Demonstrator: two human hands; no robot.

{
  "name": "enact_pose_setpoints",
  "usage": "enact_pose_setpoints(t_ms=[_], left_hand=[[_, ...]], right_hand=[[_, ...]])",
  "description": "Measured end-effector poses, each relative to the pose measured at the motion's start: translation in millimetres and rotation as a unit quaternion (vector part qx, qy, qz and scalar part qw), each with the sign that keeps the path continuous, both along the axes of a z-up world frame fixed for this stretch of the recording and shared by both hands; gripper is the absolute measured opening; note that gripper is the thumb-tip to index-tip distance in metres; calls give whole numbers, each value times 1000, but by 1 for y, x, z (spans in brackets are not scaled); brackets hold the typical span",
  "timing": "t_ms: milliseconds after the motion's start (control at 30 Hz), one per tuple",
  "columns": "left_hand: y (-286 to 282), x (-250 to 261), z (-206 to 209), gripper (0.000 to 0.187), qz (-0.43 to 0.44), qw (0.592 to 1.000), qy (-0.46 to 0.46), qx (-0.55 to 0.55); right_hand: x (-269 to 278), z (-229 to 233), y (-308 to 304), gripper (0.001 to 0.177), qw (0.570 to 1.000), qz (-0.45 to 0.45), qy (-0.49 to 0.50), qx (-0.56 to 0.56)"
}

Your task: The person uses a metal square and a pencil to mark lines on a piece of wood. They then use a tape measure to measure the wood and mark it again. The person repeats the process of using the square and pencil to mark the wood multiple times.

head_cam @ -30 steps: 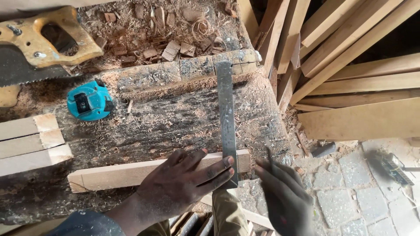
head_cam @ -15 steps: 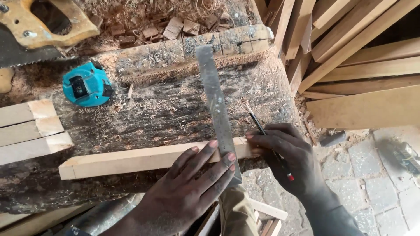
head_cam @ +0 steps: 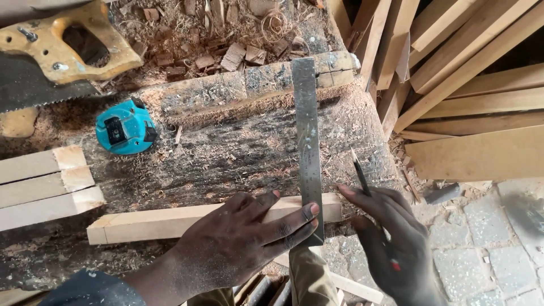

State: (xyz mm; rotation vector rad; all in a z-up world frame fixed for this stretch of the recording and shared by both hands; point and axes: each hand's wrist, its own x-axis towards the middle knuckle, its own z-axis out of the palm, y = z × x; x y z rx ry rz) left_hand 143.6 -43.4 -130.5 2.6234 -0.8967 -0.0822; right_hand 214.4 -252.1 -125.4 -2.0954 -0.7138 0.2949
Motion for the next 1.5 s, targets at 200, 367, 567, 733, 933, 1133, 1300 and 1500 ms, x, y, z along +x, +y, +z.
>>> enact_pose_setpoints(t_ms=[200, 367, 567, 733, 933, 1133, 1300, 1500], left_hand=[[-1, -4, -9, 41, 26, 999, -34, -17], [0, -6, -11, 44, 18, 999, -16, -22], [-1, -5, -12, 51, 14, 1000, 0, -18], [-3, -5, -11, 44, 28, 1000, -7, -4], [-3, -3, -3, 37, 31, 999, -19, -22], [-4, -3, 6, 50, 25, 998, -64, 13], [-10, -5, 26, 46, 27, 999, -24, 17], [-33, -19, 74, 58, 46, 999, -18, 14]], right_hand=[[-31, 8, -9, 48, 992, -117, 30, -28], [-45, 5, -14, 51, 989, -81, -14, -120], [-44, 3, -2, 53, 994, -40, -75, -72], [-50, 3, -19, 40, 994, 6, -70, -89], [-60, 5, -25, 30, 993, -89, 52, -51], [14, 60, 45, 34, 863, -261, 316, -294], [33, 99, 30, 31, 935, -256, 243, -33], [-14, 168, -61, 33, 923, -269, 273, -29]])
